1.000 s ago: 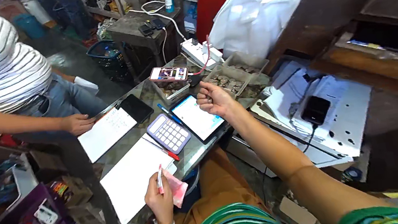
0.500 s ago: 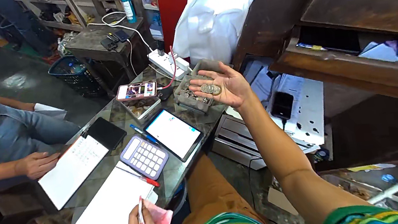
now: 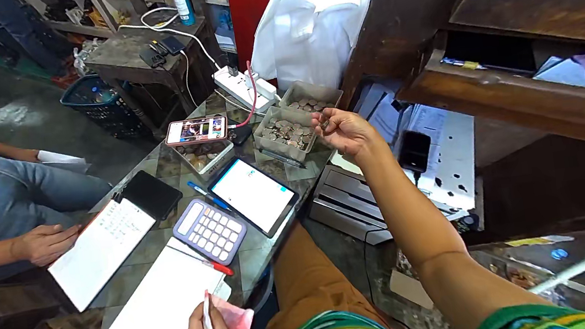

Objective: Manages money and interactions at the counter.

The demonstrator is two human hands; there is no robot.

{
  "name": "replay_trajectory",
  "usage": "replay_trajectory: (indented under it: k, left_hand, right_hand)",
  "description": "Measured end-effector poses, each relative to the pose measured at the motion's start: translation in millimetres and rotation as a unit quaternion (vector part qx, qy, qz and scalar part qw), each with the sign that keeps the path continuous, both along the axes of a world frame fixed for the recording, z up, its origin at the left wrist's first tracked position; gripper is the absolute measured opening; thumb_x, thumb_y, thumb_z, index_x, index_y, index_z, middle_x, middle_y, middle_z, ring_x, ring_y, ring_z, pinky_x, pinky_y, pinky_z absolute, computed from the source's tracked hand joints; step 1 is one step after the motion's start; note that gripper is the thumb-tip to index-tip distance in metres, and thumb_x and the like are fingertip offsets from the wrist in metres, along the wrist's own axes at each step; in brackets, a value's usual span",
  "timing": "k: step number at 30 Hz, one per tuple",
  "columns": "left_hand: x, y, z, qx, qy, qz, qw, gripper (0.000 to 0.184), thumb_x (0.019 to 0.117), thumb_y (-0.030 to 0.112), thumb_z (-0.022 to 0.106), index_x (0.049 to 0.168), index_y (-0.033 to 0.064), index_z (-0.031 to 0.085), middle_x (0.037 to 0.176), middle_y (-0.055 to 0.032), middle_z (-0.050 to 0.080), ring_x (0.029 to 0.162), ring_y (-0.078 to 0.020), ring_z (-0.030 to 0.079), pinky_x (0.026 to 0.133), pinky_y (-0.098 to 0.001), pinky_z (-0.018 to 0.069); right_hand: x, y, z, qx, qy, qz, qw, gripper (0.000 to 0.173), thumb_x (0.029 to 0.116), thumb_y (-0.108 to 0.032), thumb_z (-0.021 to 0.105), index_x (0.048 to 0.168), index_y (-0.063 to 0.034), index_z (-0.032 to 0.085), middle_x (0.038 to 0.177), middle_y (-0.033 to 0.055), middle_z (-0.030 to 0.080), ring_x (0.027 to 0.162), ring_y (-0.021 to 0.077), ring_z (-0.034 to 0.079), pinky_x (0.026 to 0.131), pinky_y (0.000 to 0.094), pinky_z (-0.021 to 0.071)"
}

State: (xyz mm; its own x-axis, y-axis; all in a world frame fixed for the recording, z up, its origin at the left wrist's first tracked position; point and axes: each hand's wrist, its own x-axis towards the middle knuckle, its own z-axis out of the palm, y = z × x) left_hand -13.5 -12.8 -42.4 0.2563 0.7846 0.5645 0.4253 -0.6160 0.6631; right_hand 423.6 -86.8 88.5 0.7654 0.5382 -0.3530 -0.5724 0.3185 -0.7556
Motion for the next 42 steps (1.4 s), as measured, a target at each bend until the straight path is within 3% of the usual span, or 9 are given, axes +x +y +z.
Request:
replay_trajectory:
  k: [10, 14, 16, 19, 23, 30, 35, 39, 42]
  left_hand:
    - [-0.1, -1.2, 6.3, -0.003, 0.021, 0.001, 1.0, 0.019, 0.0922, 0.007, 0.059, 0.09, -0.0099, 0.069, 0.073, -0.0135, 0.069, 0.066, -0.0002, 0.064, 0.066, -0.0129, 0.0512]
    - [-0.3, -0.8, 6.5, -0.006, 0.041, 0.011, 0.999, 0.02, 0.0921, 0.007, 0.058, 0.09, -0.0091, 0.069, 0.071, -0.0136, 0.068, 0.063, -0.0023, 0.063, 0.063, -0.0153, 0.0514]
    - [0.0, -0.8, 7.8, -0.006, 0.052, 0.012, 0.999, 0.019, 0.092, 0.007, 0.059, 0.09, -0.0094, 0.069, 0.07, -0.0142, 0.068, 0.061, -0.0044, 0.062, 0.062, -0.0171, 0.0516]
    - [1.5, -3.3, 13.4, -0.008, 0.073, 0.012, 0.997, 0.018, 0.0899, 0.003, 0.06, 0.092, -0.0113, 0.07, 0.073, -0.0183, 0.07, 0.062, -0.0129, 0.067, 0.064, -0.0245, 0.0554]
    - [2.8, -5.2, 16.6, -0.022, 0.068, 0.014, 0.997, 0.017, 0.0857, 0.0, 0.062, 0.094, -0.0114, 0.071, 0.077, -0.0193, 0.073, 0.067, -0.0185, 0.072, 0.068, -0.0311, 0.0597]
    - [8.2, -5.7, 11.2, -0.001, 0.055, 0.039, 0.998, 0.015, 0.0841, 0.004, 0.066, 0.092, -0.0066, 0.074, 0.076, -0.0153, 0.074, 0.066, -0.0179, 0.073, 0.067, -0.032, 0.0609]
    - [9.5, -4.6, 7.8, 0.003, 0.018, 0.04, 0.999, 0.015, 0.0849, 0.004, 0.065, 0.091, -0.0058, 0.074, 0.074, -0.0135, 0.073, 0.064, -0.014, 0.071, 0.066, -0.0277, 0.0594]
    - [17.0, 0.7, 19.0, -0.145, -0.13, 0.068, 0.978, 0.014, 0.0939, 0.008, 0.065, 0.097, -0.0043, 0.071, 0.071, -0.0041, 0.067, 0.061, -0.0001, 0.061, 0.062, -0.0178, 0.0526]
    - [25.9, 4.8, 42.3, -0.335, -0.291, 0.051, 0.894, 0.023, 0.0959, 0.004, 0.064, 0.114, -0.0097, 0.065, 0.098, -0.0136, 0.073, 0.087, -0.0104, 0.071, 0.083, -0.0296, 0.0593]
  right_hand:
    - [71.4, 14.9, 2.1, 0.072, 0.033, -0.13, 0.988, 0.027, 0.1035, 0.002, 0.042, 0.129, -0.0008, 0.051, 0.107, 0.0138, 0.065, 0.094, 0.0228, 0.071, 0.086, 0.034, 0.0608]
    - [94.1, 44.9, -0.4, -0.064, -0.065, -0.112, 0.99, 0.016, 0.1081, -0.022, 0.045, 0.102, -0.0097, 0.053, 0.075, -0.0012, 0.057, 0.058, 0.0066, 0.057, 0.056, 0.0215, 0.053]
    - [108.7, 60.7, -13.4, -0.299, -0.275, -0.013, 0.914, 0.031, 0.11, -0.026, 0.044, 0.108, -0.0022, 0.064, 0.079, 0.0049, 0.054, 0.062, 0.0129, 0.052, 0.059, 0.0283, 0.047]
    - [130.0, 78.8, -37.5, -0.487, -0.459, 0.163, 0.724, 0.033, 0.1059, -0.017, 0.052, 0.126, 0.0054, 0.066, 0.128, 0.03, 0.064, 0.122, 0.0448, 0.061, 0.105, 0.0636, 0.045]
    - [149.9, 88.8, -83.1, -0.57, -0.494, 0.174, 0.633, 0.035, 0.1013, -0.019, 0.06, 0.125, 0.0063, 0.065, 0.13, 0.0336, 0.061, 0.124, 0.0513, 0.058, 0.101, 0.0717, 0.0436]
    - [125.6, 86.4, -46.0, -0.527, -0.512, 0.115, 0.668, 0.034, 0.1048, -0.015, 0.052, 0.126, 0.0093, 0.062, 0.128, 0.0365, 0.061, 0.124, 0.0529, 0.058, 0.102, 0.0704, 0.0426]
    - [69.5, 83.9, -14.2, -0.301, -0.538, -0.043, 0.786, 0.042, 0.1061, -0.024, 0.053, 0.123, 0.0129, 0.062, 0.107, 0.0328, 0.066, 0.096, 0.0391, 0.064, 0.091, 0.0528, 0.0486]
    - [-60.7, 82.7, 3.9, -0.145, -0.477, 0.141, 0.855, 0.028, 0.1043, -0.017, 0.056, 0.114, 0.0082, 0.063, 0.087, 0.0079, 0.062, 0.064, 0.0073, 0.051, 0.061, 0.0275, 0.0472]
    - [-167.5, 76.4, -0.7, -0.044, -0.471, 0.361, 0.804, 0.018, 0.0991, -0.01, 0.062, 0.103, 0.0059, 0.068, 0.081, 0.0025, 0.065, 0.061, 0.0003, 0.051, 0.057, 0.02, 0.0442]
